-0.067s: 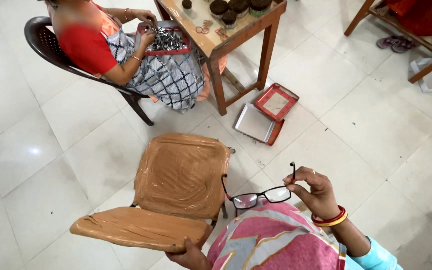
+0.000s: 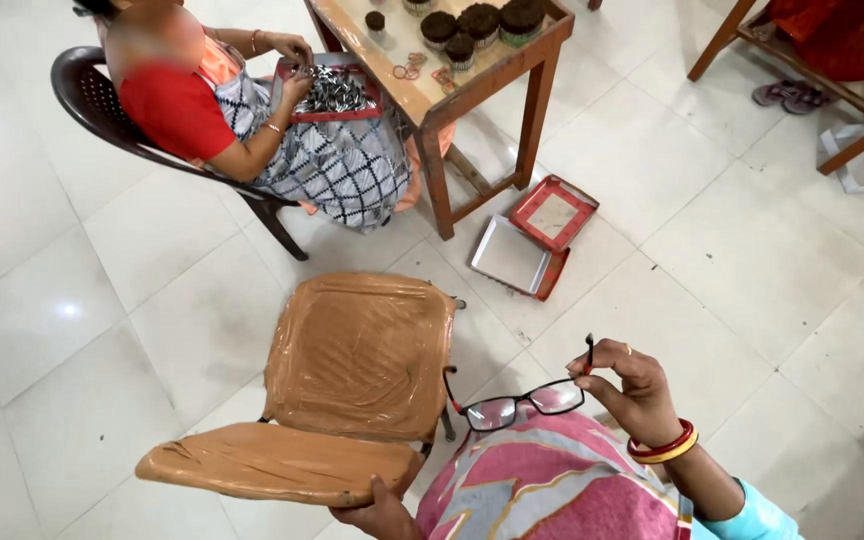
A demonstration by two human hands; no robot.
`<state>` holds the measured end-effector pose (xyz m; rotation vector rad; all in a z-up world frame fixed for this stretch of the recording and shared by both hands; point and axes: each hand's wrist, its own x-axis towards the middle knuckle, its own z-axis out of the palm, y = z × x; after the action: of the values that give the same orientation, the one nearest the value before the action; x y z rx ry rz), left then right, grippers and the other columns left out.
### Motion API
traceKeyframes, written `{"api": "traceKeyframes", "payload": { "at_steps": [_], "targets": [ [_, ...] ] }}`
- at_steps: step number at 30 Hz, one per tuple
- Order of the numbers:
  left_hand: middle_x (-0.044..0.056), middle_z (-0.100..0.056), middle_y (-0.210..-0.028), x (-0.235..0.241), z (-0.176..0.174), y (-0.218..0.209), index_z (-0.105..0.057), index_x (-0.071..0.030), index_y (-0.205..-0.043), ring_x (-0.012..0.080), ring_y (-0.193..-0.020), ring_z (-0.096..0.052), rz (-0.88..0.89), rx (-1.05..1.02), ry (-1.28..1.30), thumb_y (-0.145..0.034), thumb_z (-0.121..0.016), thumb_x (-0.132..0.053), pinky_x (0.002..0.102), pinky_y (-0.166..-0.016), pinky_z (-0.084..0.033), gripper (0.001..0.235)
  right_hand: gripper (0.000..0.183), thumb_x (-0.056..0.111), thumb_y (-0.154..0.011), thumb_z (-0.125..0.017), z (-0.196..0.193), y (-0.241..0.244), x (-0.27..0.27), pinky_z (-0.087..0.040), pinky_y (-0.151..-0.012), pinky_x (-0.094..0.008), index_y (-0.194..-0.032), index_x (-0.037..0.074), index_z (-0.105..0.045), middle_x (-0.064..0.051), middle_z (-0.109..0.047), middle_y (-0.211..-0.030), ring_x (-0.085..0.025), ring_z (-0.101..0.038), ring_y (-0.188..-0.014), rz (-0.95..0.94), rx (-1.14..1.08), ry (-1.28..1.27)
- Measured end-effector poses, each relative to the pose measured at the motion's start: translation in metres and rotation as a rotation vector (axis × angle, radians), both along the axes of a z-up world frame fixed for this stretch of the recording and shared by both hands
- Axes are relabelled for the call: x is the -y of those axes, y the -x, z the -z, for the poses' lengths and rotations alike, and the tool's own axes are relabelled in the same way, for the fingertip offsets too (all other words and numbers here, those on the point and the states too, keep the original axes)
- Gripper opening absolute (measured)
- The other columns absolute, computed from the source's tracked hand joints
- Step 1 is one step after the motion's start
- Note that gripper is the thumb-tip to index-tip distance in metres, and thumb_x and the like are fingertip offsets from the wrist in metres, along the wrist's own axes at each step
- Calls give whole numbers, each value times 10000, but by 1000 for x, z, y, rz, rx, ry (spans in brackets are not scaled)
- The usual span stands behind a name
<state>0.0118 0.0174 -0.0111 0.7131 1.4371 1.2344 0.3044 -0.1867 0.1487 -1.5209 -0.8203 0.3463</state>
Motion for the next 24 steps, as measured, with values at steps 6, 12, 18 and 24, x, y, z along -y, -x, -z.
{"api": "traceKeyframes", "payload": {
  "at_steps": [6, 12, 18, 24],
  "targets": [
    [205, -244, -1640, -54, -61, -83, -178, -7, -1624, 474, -1336, -477, 243, -615, -145, -878, -684, -90, 623, -939, -544, 905, 178, -49, -839, -754, -3, -51, -19, -563, -832, -338, -1000, 25, -737, -79, -775, -971, -184, -716, -910, 68, 12, -30],
    [215, -579, -1477, -75, -208, -204, -481, 60, -1491, 325, -1343, -566, 992, -134, -794, -970, -673, -194, 392, -1115, -446, 611, 217, -14, -864, -778, -21, -120, -36, -600, -901, -415, -1050, 17, -671, -73, -761, -957, -212, -729, -963, 33, 91, -229],
    [158, -724, -1186, -85, -251, -288, -628, 6, -1339, 230, -1015, -749, 1249, 56, -948, -992, -716, -136, 323, -862, -623, 385, 148, 105, -883, -794, -80, -193, -43, -621, -920, -466, -988, 33, -717, -51, -733, -932, -197, -751, -884, -62, 251, -325],
    [95, -748, -1010, -111, -280, -312, -709, -38, -1133, 212, -894, -778, 1368, 213, -1084, -994, -747, -90, 312, -802, -657, 154, 127, 160, -902, -794, -124, -236, -65, -636, -856, -465, -974, 88, -720, -60, -723, -943, -208, -768, -858, -236, 260, -440]
  ]
}}
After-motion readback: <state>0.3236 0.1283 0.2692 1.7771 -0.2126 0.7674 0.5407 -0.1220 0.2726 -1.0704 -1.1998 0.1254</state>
